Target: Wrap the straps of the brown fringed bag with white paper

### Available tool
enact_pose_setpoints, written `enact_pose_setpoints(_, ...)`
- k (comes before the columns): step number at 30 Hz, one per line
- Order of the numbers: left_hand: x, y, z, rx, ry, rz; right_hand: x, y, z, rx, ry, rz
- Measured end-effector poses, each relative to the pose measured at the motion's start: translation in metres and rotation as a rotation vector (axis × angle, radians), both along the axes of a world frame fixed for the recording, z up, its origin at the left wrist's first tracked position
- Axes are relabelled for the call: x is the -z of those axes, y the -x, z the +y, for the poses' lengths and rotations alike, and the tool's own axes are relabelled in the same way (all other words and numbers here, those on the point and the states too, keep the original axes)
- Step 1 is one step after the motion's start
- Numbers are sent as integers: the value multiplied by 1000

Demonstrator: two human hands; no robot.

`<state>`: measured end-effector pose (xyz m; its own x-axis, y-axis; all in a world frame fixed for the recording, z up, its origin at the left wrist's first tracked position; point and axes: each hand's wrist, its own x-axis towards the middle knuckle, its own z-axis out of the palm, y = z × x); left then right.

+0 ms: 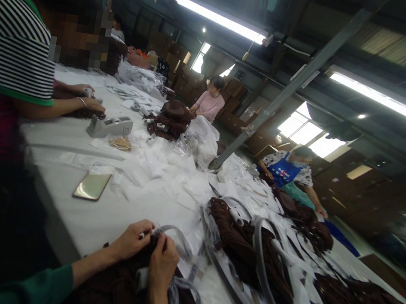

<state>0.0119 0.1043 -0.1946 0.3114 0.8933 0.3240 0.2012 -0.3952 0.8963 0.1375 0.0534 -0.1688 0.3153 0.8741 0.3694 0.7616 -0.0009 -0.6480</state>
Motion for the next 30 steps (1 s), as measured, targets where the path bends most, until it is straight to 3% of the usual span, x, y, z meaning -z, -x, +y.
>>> enact_pose_setpoints(6,3,3,-1,-17,29,8,8,5,-6,8,-26,-454)
enact_pose_setpoints(12,13,2,1,-89,82,56,11,8,-9,-181,42,-671)
enact_pose_setpoints(16,12,5,1,-125,126,80,10,9,-10,-217,62,-667)
enact_pose_setpoints(21,-1,5,3,-138,178,42,8,11,-8,-266,102,-639)
enact_pose_setpoints(25,-3,-3,0,-19,180,4,8,11,-9,-313,122,-479)
enact_pose_setpoints(30,5,-3,-3,15,203,-36,5,12,-9,-183,233,-197)
